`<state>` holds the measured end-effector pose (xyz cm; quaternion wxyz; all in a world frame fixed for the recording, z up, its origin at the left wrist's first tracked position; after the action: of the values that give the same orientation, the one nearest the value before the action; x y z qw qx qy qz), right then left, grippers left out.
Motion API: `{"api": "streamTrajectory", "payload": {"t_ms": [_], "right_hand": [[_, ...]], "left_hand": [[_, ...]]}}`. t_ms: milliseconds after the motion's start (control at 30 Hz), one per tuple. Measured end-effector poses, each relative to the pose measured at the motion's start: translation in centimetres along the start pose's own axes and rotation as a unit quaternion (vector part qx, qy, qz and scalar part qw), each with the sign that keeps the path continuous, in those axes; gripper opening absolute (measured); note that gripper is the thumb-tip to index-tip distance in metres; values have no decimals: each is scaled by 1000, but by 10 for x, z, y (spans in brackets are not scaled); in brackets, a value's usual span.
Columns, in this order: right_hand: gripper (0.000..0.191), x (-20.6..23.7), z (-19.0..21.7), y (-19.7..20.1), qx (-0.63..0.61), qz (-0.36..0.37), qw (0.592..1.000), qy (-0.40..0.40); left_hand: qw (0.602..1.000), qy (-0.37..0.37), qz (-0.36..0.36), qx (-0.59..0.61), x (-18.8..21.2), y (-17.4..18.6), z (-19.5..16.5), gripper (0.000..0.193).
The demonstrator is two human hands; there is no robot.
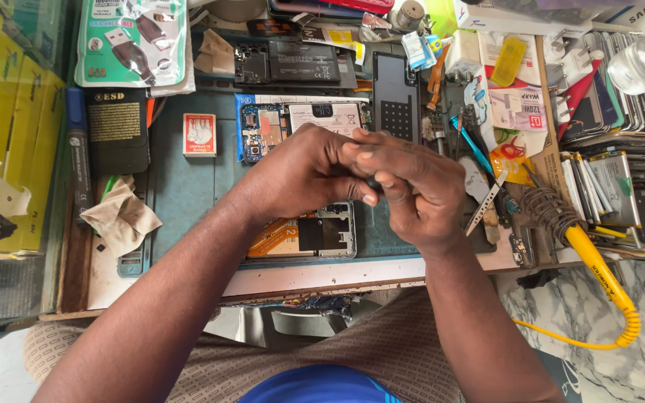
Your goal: The person uses a metal prying tool to carefully lift and separate the internal components of a disassembled smartphone. They work along the edges of the device to detach the screen assembly from the chassis.
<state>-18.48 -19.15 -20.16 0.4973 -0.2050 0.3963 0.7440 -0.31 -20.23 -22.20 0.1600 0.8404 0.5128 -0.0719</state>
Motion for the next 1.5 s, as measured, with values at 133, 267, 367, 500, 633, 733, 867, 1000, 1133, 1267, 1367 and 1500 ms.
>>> {"api": "streamTrajectory", "payload": {"t_ms": [133, 267, 367, 500, 633, 733, 867, 1000, 1133, 1267, 1367, 1500], "right_hand": [[18, -2, 3, -3, -19, 21, 1000, -10], [21, -5, 5, -3, -2, 20, 1000, 7], [25, -5, 4, 2, 122, -27, 992, 31], [23, -1, 4, 7, 128, -51, 990, 18], [20, 0, 4, 13, 113, -27, 993, 4], [18, 2, 5, 19, 106, -8, 994, -14], [19, 5, 7, 17, 68, 16, 997, -23], [23, 1, 9, 8, 47, 32, 998, -16], [25, -6, 15, 2, 87, 17, 995, 37], [27, -5, 18, 2, 137, -1, 990, 26], [26, -3, 16, 6, 115, -6, 993, 12], [28, -3, 12, 14, 106, 23, 994, 13]], "left_hand": [[999, 21, -26, 3, 4, 3, -6, 24], [996, 71, -52, -19, 6, 0, -10, 24], [996, 76, -50, -24, 2, -4, -11, 24], [992, 66, -51, -94, -2, -4, -9, 31], [996, 25, -4, 85, -6, -8, -5, 23], [999, -15, 21, 26, -6, -9, 1, 19], [995, -51, 66, 61, -4, -7, 9, 16], [993, -56, 79, 65, 1, -6, 9, 15], [999, -5, 37, 15, 9, -4, 2, 17], [1000, 7, 6, 9, 6, -5, -5, 22], [999, 27, -24, -11, 2, -8, -7, 26], [999, -4, -16, 34, 0, -12, -7, 26]]}}
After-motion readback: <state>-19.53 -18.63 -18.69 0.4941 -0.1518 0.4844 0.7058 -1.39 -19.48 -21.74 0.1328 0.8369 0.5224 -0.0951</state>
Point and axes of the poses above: each hand's wrist, its own x-axis away from the middle knuckle, its own y-axis out of the back of the hand, z = x × y, the point moved 2 cm from there along -x, towards the middle knuckle, and after that the axes turned 5 degrees about -z, right-handed, at the moved point
